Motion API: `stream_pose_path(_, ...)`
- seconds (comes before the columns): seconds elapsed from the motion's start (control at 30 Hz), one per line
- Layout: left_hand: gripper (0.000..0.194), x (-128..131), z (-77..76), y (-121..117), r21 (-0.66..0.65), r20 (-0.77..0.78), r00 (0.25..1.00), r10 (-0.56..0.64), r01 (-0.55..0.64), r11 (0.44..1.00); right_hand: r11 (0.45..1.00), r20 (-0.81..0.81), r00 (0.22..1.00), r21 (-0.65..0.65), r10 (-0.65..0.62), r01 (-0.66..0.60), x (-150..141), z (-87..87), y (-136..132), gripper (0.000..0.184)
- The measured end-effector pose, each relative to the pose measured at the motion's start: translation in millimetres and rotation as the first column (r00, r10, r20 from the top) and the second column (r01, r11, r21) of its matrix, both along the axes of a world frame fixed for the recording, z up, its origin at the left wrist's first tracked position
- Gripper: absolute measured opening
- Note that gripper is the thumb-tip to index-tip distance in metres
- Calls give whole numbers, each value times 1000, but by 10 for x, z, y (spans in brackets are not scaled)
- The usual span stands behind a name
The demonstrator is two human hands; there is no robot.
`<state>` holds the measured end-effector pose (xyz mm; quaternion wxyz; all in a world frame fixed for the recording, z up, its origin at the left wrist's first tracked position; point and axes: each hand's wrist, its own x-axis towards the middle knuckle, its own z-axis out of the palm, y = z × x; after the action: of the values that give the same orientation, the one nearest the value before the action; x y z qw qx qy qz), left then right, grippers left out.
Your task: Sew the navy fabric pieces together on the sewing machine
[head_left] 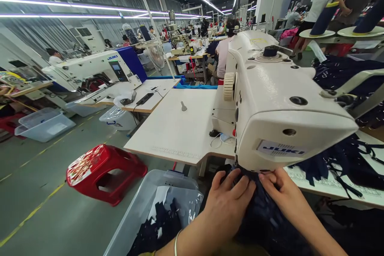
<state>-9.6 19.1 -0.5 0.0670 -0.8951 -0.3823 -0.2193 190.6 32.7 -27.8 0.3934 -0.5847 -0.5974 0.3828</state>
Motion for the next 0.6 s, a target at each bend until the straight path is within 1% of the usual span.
stream_pose_path(0.13,33,18,41,0,1,-9,997,81,-81,997,999,45,998,-15,-35,35,9,16,84,24)
stream_pose_path(0.37,33,106,96,19,71,-35,987,155,-152,986,993,159,984,-73,-77,89,31,78,161,21)
stream_pose_path(0.6,38,145,105,21,64,-81,978,191,-186,980,995,143,987,-58,-72,81,52,56,206,22)
